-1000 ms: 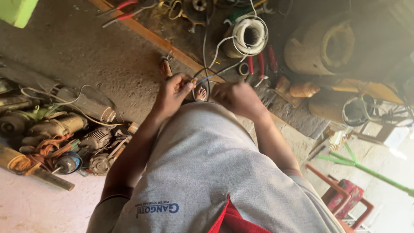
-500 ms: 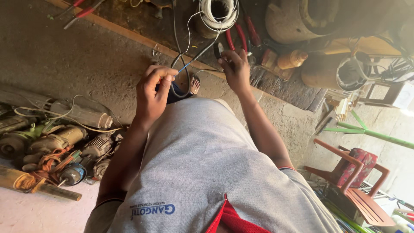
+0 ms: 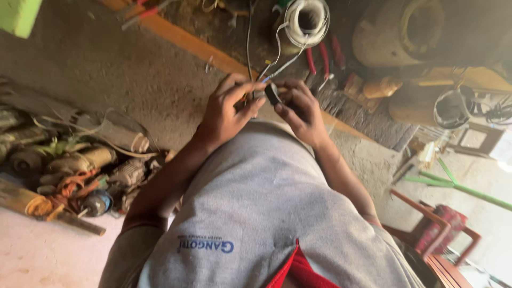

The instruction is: The person strips the insulation from several colored wires using a knife, twists the exposed ends together, and wraps the connections with electrical tape. They also cut a piece of black conduit tubing and place it over the taped wire bundle.

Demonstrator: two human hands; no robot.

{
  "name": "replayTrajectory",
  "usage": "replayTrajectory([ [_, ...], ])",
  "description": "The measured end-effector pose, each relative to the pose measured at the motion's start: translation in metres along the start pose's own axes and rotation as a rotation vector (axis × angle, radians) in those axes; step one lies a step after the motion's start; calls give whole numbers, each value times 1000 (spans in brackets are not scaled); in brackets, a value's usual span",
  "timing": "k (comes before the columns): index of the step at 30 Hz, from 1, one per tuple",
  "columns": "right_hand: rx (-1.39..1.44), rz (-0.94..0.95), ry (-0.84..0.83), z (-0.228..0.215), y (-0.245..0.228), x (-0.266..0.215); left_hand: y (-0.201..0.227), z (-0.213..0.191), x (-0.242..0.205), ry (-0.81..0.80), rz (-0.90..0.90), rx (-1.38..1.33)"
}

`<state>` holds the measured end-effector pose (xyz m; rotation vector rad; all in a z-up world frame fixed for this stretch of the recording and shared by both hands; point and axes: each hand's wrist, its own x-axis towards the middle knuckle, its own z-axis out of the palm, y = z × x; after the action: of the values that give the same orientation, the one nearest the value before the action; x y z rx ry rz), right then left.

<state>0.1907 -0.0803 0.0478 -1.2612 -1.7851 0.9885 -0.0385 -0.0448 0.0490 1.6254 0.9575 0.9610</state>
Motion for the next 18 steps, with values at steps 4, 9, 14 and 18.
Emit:
replayTrajectory([
  [4, 136, 182, -5, 8, -18, 6, -2, -6, 9, 61, 182, 284],
  [9, -41, 119, -40, 14, -22, 0, -15, -10, 10, 69, 231, 311],
  [14, 833, 299, 108, 16, -11, -5, -35, -6, 7, -27, 18, -206],
  [18, 1223, 271, 102, 5, -7, 23, -41, -9, 14, -39, 85, -84],
])
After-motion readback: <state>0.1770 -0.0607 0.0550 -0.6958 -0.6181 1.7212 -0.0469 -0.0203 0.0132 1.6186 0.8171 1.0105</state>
